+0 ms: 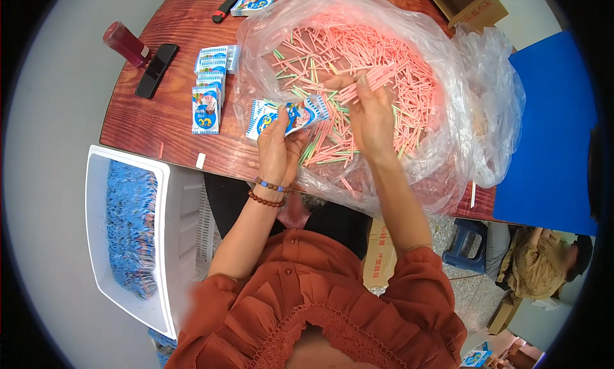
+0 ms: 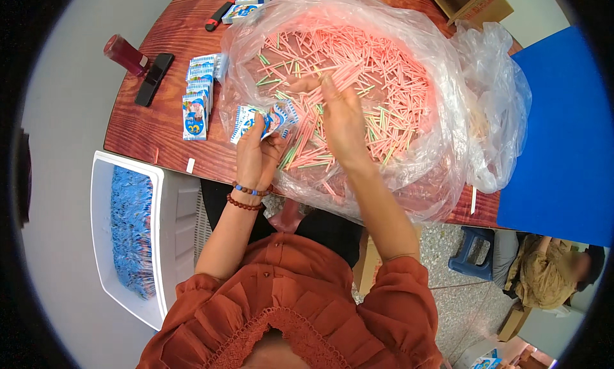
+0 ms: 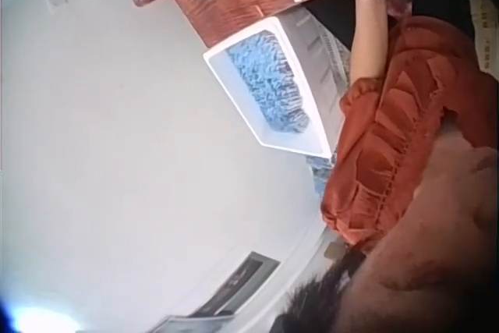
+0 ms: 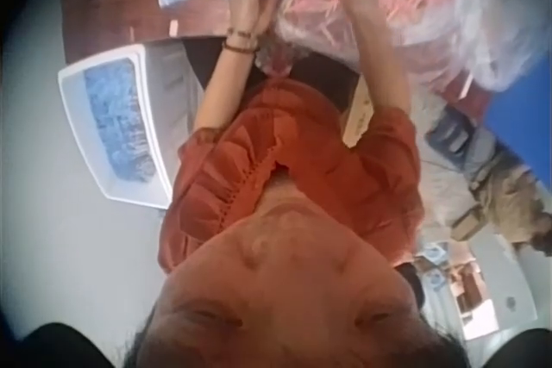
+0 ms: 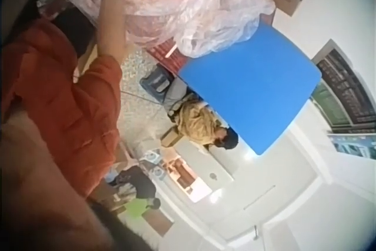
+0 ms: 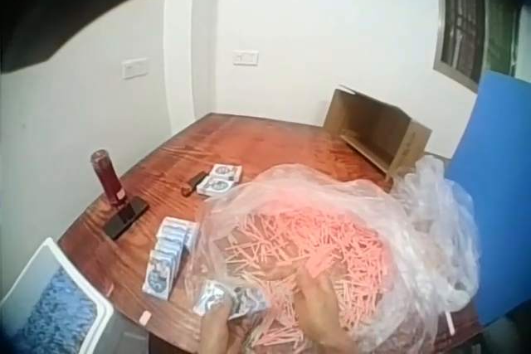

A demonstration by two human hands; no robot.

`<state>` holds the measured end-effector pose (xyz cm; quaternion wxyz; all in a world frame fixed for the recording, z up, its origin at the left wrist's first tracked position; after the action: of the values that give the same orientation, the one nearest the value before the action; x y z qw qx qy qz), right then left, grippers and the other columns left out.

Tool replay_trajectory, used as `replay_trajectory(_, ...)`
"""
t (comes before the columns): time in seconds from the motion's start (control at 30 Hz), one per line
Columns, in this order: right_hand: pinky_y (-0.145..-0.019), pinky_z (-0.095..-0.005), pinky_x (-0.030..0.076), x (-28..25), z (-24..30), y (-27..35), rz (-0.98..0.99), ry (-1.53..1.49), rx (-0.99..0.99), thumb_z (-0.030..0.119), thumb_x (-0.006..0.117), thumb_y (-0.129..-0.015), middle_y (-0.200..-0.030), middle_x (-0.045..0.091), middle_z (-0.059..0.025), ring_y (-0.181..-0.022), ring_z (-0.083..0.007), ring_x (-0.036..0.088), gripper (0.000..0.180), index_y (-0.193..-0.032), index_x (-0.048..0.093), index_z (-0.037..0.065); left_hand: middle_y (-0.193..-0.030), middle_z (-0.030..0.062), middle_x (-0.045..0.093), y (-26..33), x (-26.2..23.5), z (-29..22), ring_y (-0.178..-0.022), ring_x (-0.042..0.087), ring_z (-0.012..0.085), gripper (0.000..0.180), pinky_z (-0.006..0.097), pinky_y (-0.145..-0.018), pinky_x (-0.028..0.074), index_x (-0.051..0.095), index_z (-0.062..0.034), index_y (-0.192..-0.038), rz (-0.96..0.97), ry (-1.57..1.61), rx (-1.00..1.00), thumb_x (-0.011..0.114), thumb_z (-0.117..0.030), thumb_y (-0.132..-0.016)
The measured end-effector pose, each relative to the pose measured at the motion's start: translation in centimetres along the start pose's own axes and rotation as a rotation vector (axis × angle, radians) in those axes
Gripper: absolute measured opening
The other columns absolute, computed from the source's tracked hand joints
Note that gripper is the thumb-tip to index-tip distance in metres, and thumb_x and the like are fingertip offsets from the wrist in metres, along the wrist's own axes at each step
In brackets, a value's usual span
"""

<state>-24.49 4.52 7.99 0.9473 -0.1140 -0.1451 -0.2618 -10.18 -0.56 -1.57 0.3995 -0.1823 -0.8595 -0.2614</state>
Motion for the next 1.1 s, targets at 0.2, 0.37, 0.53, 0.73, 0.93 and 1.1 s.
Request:
replay_trajectory(0.2,-0.108,-0.0401,0.031,2.7,1.2,1.9,0.063,0.102,-0.254,0.025,0.034,-0.103,-0.107,0.065,-0.0165,-0.123,-0.0275,0.050,0.035,-0.109,0.057,-0.002,-0.085,0.0054,0.068,0.5,0.7,0.1,-0.066,0.060,0.0116,0.024,0.024,-0.060,0.051,0.066,-0.0032,-0.096,0.022,-0.029,0.032,0.056,-0.025,-0.097)
replay_trajectory(0.37,-0.107,-0.0420,0.030,4.1,-0.2,2.5,0.048,0.149,-0.268,0.025,0.036,-0.103,-0.119,0.060,-0.0138,-0.127,-0.0276,0.043,0.033,-0.108,0.056,-0.001,-0.090,0.0058,0.069,0.9,1.1,-0.4,-0.074,0.064,0.0124,0.025,0.025,-0.063,0.051,0.066,-0.0033,-0.097,0.046,-0.042,0.060,0.055,-0.025,-0.097)
replay_trajectory(0.53,-0.110,-0.0423,0.024,3.2,-1.4,2.9,-0.066,0.453,-0.446,0.024,0.038,-0.102,-0.134,0.050,-0.0157,-0.136,-0.0288,0.032,0.032,-0.112,0.056,0.000,-0.096,0.0070,0.069,1.0,1.7,0.0,-0.081,0.065,0.0137,0.025,0.028,-0.069,0.053,0.065,-0.0032,-0.098,0.086,0.048,0.031,0.054,-0.026,-0.098)
replay_trajectory(0.73,-0.111,-0.0366,0.025,3.6,-1.8,2.3,0.000,0.008,-0.170,0.025,0.037,-0.101,-0.142,0.042,-0.0157,-0.136,-0.0224,0.032,0.038,-0.124,0.051,-0.002,-0.097,0.0075,0.068,0.4,1.0,0.2,-0.085,0.065,0.0152,0.026,0.030,-0.072,0.053,0.064,-0.0023,-0.099,0.079,0.052,0.053,0.053,-0.026,-0.098)
replay_trajectory(0.93,-0.114,-0.0363,0.022,2.8,-0.2,1.8,0.010,-0.015,-0.265,0.029,0.037,-0.100,-0.145,0.040,-0.0152,-0.138,-0.0228,0.031,0.048,-0.136,0.044,-0.003,-0.098,0.0085,0.068,0.6,2.1,0.4,-0.088,0.066,0.0159,0.027,0.032,-0.077,0.054,0.063,-0.0011,-0.098,0.100,0.049,0.053,0.053,-0.026,-0.098)
replay_trajectory(1.1,-0.116,-0.0386,0.016,3.7,-0.7,2.1,0.124,0.496,-0.297,0.033,0.039,-0.099,-0.148,0.034,-0.0156,-0.140,-0.0254,0.027,0.054,-0.141,0.038,-0.002,-0.099,0.0090,0.068,0.4,1.9,0.6,-0.089,0.066,0.0170,0.026,0.034,-0.080,0.054,0.063,-0.0011,-0.099,0.105,0.087,0.044,0.053,-0.025,-0.098)
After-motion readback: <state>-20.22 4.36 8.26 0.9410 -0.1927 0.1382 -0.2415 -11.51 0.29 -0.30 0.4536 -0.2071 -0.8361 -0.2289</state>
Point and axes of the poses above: each hand's wrist, its own y-axis away from the middle knuckle, its own x-axis out of the palm, z = x × y, the point moved 7 cm from there along -y, towards the middle knuckle
